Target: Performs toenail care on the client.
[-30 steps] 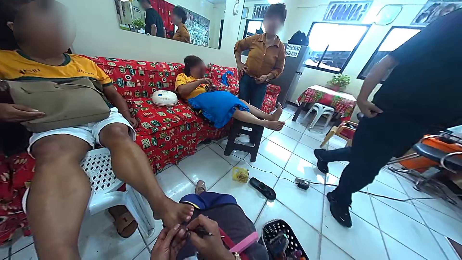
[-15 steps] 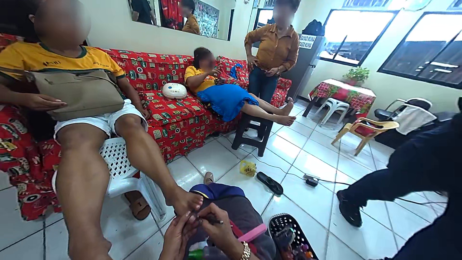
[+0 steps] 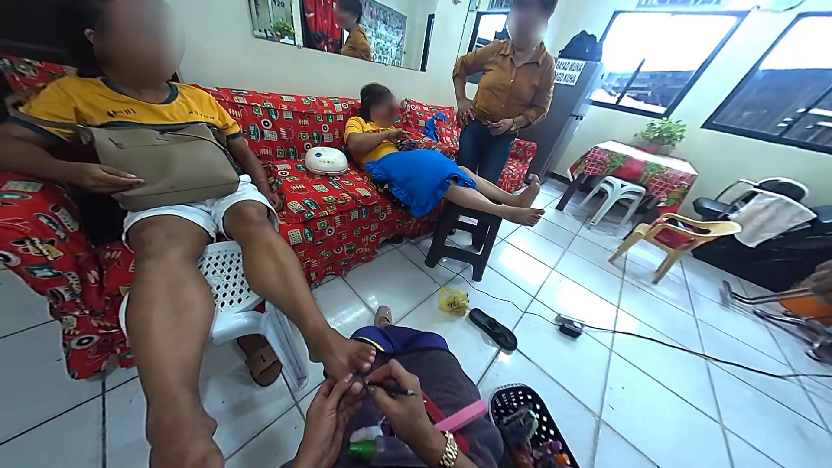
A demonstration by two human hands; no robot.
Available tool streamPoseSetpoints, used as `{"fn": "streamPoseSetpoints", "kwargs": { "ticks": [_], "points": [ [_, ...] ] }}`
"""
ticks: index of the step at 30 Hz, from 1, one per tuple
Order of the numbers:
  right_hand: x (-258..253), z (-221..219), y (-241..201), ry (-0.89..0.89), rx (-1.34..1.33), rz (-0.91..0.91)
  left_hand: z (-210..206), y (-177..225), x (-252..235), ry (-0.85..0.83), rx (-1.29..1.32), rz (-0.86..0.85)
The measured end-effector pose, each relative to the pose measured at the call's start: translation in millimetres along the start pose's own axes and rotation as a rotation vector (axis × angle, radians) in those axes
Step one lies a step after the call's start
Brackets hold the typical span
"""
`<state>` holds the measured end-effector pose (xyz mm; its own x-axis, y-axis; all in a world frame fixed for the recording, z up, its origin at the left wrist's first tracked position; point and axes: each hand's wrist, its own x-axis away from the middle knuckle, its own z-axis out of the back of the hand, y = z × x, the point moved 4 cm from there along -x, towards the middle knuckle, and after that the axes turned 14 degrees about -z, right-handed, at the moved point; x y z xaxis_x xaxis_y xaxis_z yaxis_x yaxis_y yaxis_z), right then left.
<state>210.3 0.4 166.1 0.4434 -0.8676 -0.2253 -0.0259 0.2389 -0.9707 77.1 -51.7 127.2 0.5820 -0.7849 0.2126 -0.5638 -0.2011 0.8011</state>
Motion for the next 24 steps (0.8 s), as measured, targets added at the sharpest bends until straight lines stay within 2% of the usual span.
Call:
{"fn": "streamPoseSetpoints", "kwargs": {
  "ticks": [6, 16, 24],
  "points": [
    [3.1, -3.4, 0.6, 0.015, 0.038, -0.023, 5.5, -1.2, -1.7, -0.007, 0.014, 0.014],
    [2.1, -4.4, -10.2, 0.026, 0.104, 0.068, 0.9, 10.4, 2.4, -0.092, -0.070, 0.033],
    [3.7, -2.5, -1.8, 0.019, 0.091, 0.018, 6.5, 2.9, -1.5, -0.101, -0.022, 0.049]
  ]
}}
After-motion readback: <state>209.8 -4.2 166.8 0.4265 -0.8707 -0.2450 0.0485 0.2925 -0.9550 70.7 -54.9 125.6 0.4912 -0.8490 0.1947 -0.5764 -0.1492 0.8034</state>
